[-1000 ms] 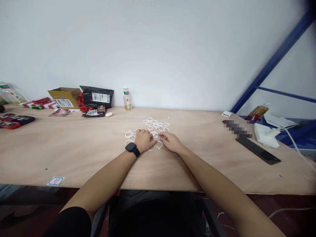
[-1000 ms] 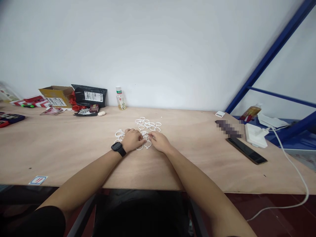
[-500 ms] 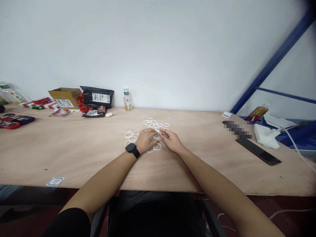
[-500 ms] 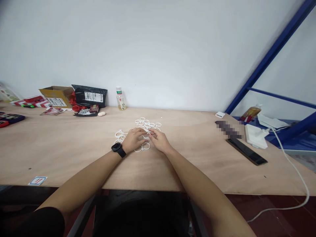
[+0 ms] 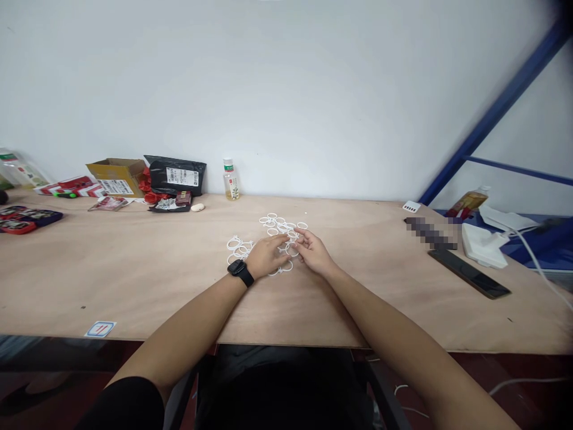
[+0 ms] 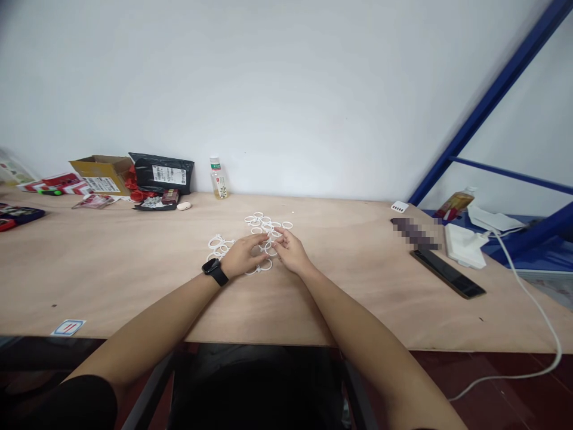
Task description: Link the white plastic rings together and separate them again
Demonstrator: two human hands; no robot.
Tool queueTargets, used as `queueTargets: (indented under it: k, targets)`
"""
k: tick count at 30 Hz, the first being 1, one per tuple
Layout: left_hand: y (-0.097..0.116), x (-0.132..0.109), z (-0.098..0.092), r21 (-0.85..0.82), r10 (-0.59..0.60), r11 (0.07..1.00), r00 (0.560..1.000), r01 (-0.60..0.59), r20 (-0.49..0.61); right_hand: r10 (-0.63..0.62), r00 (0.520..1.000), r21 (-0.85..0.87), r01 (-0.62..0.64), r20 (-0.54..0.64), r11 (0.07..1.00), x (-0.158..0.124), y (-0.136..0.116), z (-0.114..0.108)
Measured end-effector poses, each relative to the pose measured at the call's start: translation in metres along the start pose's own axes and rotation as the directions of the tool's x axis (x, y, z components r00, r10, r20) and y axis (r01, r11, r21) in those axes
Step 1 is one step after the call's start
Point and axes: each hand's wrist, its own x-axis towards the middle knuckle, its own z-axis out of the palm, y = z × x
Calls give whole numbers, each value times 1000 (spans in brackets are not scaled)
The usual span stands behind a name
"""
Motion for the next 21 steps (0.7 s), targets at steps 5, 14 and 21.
queueTargets:
  k: [5, 14, 21]
  targets:
    - [5, 2, -3, -68, -96, 993, 995, 94, -21, -138, 990, -178, 141, 26, 974, -4, -6, 0]
    - [8, 2, -4, -75, -32, 997, 998, 27, -60, -111, 994, -274, 113, 23, 955, -8, -13, 3]
    - [8, 2, -2, -116, -144, 984, 987, 136, -69, -138, 990, -187, 133, -13, 973, -9, -14, 4]
